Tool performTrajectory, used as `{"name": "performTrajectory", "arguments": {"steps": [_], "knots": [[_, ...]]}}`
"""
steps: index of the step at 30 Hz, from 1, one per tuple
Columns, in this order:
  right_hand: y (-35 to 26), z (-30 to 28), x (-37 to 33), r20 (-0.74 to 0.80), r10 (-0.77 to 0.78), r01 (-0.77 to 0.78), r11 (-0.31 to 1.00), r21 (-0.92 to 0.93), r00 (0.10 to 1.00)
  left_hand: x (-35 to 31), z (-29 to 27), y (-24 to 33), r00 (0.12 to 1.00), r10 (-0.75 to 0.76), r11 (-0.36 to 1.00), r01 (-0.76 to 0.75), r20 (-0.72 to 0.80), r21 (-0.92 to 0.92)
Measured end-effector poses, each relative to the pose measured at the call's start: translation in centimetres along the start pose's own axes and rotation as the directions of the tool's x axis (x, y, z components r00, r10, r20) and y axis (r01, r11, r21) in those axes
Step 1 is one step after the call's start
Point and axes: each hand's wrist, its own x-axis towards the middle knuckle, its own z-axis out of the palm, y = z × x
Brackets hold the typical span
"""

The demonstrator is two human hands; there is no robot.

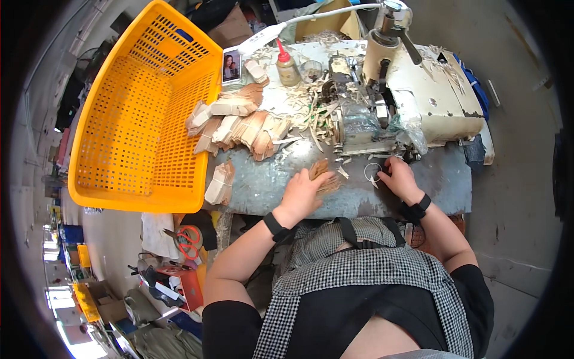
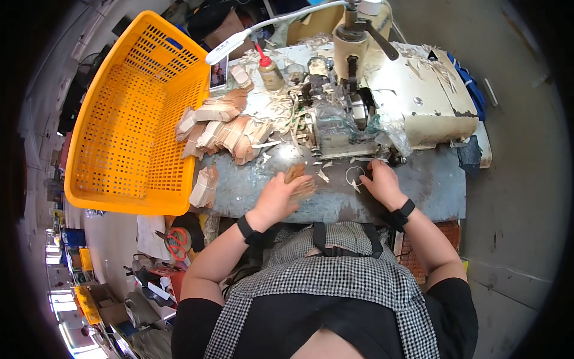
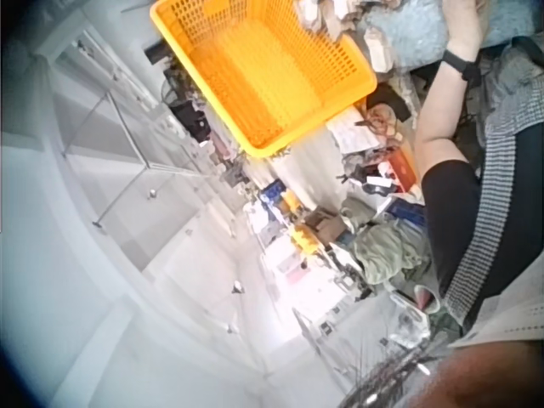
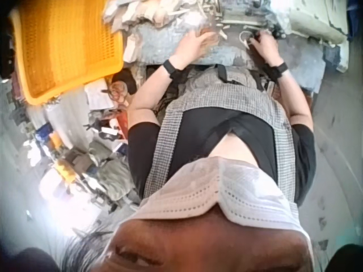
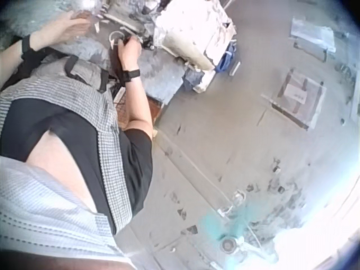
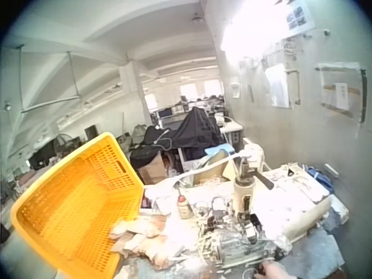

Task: Sorting and preparing shoe components at a workbench.

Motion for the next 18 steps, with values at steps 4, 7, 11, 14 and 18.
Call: {"name": "performTrajectory", "arguments": {"steps": [4, 7, 11, 14, 18], "knots": [[0.4, 0.9, 0.8, 0.096, 0.036, -0.034, 0.999, -0.024, 0.995, -0.9, 1.1, 0.2, 0.999, -0.038, 0.991, 0.036, 0.016, 0.127], [0.3, 1.2, 1.0, 0.081, -0.013, 0.018, 0.998, -0.066, 0.997, -1.5, 1.2, -0.3, 0.994, -0.010, 1.000, 0.011, -0.107, 0.007], [-1.8, 1.0, 0.5, -0.032, -0.238, 0.240, 0.966, 0.094, 0.971, -2.9, 2.2, -0.9, 0.974, -0.031, 0.999, 0.020, -0.226, -0.051], [-5.4, 0.5, 0.4, -0.011, -0.362, 0.354, 0.905, 0.237, 0.932, -3.5, 3.5, -1.7, 0.975, -0.005, 0.996, -0.015, -0.221, -0.088], [-8.2, 1.7, 1.0, -0.044, -0.574, 0.566, 0.787, 0.246, 0.818, -3.9, 2.2, -0.2, 0.957, 0.002, 1.000, 0.006, -0.289, 0.027]]}}
